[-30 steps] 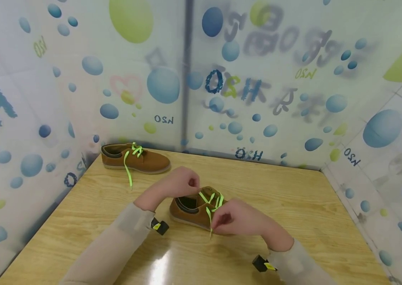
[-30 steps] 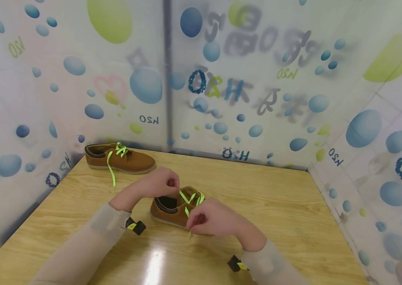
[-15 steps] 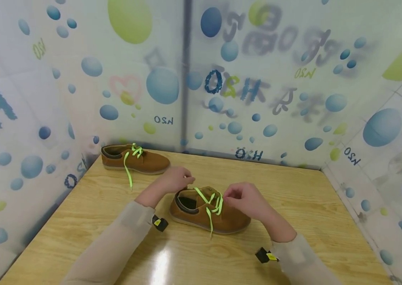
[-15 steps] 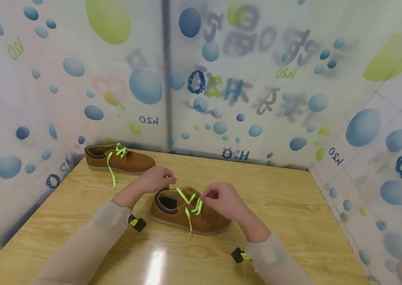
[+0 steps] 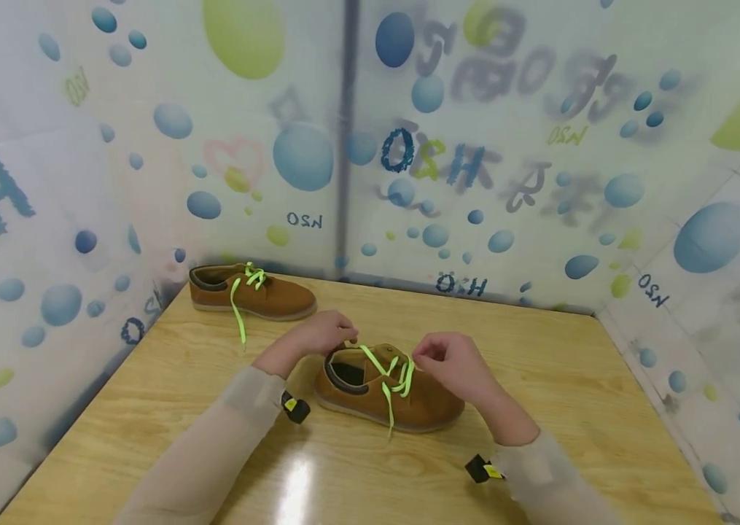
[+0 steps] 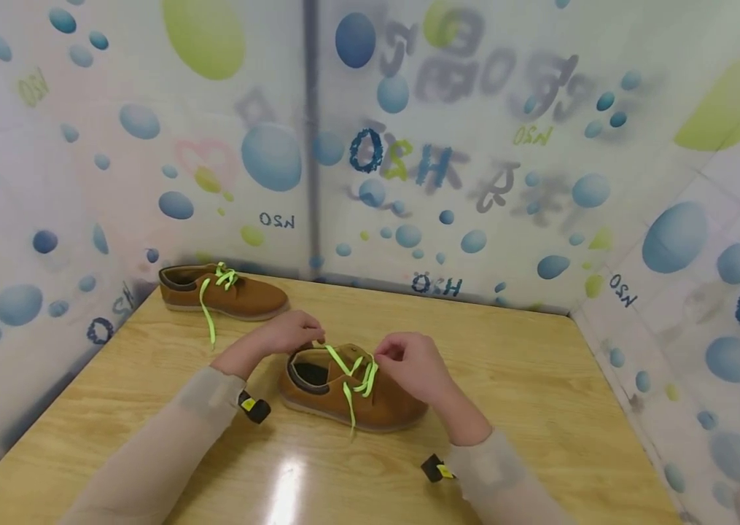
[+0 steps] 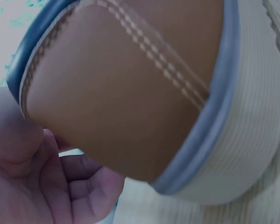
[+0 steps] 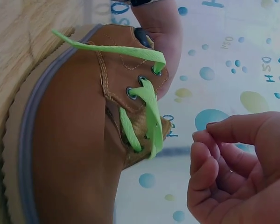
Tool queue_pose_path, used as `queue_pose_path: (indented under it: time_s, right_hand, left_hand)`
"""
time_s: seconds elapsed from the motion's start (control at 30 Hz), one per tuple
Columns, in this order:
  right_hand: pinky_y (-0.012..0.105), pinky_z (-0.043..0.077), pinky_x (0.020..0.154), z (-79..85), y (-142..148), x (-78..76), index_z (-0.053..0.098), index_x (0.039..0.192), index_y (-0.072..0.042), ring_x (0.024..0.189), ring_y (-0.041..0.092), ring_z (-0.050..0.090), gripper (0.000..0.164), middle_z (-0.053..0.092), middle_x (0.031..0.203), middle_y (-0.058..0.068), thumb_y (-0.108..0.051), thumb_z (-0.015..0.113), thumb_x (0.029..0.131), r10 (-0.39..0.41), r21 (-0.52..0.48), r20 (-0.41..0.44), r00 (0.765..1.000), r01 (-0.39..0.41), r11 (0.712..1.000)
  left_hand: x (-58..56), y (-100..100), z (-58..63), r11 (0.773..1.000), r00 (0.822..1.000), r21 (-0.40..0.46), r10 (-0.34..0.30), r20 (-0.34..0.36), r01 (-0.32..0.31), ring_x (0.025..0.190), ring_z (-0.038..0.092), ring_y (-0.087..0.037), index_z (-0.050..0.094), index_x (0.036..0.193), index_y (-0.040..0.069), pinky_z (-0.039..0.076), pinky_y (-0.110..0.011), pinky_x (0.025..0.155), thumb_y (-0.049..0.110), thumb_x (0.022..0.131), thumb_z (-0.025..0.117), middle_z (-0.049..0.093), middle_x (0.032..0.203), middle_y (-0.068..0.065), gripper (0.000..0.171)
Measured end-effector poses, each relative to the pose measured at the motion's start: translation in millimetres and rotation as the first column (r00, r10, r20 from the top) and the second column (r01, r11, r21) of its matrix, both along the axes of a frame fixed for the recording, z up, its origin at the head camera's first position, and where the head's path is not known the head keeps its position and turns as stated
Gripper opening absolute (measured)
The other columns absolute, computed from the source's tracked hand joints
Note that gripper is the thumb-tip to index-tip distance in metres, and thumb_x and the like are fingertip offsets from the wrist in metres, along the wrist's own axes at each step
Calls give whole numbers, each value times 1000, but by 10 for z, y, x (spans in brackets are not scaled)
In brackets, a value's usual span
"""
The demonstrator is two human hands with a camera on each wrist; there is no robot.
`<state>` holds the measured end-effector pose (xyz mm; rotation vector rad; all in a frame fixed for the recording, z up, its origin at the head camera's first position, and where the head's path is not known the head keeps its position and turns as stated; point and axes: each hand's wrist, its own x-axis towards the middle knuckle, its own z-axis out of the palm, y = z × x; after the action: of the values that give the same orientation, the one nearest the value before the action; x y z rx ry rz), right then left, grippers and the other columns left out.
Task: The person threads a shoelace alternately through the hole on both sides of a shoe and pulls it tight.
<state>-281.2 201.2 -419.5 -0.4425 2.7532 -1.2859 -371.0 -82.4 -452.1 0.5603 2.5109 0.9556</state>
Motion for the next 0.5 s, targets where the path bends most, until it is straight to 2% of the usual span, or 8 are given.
queue_pose_path:
  time_s: [0.1,0.2,0.27,0.37,0.43,0.5]
  right_hand:
    - [28,55,69,-3,-162,-45,80,96,-13,76,13,63,5,73,84,-3,-14,76,98,-19,35,-22,1000,20,999]
    - [29,57,70,30,-384,-110,81,96,-14,75,11,66,4,75,85,-4,-15,77,97,11,87,-21,1000,-9,996]
    - [28,57,68,54,-539,-148,80,95,-15,74,10,66,4,76,84,-3,-16,78,97,30,161,-30,999,-25,987]
    - [31,58,69,82,-732,-172,79,92,-14,74,12,67,6,75,84,-2,-17,78,97,26,315,-52,998,-8,949]
    - [32,58,70,71,-819,-172,78,90,-13,74,12,65,8,74,82,-2,-17,79,97,25,407,-84,996,12,913]
    - [33,58,68,37,-872,-167,78,89,-12,71,14,64,9,72,80,-1,-18,81,95,31,455,-97,995,17,890]
  left_hand:
    - [-17,-32,-14,1000,999,11,15,38,-15,53,46,-10,78,110,2,43,-24,54,24,112,52,53,63,2,34]
    - [-40,-61,-35,1000,999,-6,19,41,-19,53,47,-9,79,105,2,44,-24,55,25,111,53,52,62,4,35]
    - [-58,-83,-50,1000,999,-14,27,46,-27,54,49,-9,79,100,2,46,-23,55,24,110,54,55,63,3,35]
    - [-72,-113,-77,999,998,-20,46,46,-45,56,53,-9,76,85,3,49,-23,55,25,109,55,58,63,3,39]
    - [-70,-133,-81,998,996,-19,63,55,-62,56,56,-10,72,76,5,51,-24,56,25,109,56,59,63,2,42]
    - [-61,-147,-80,997,995,-22,73,63,-72,57,57,-10,69,70,8,53,-24,57,27,109,56,60,62,3,45]
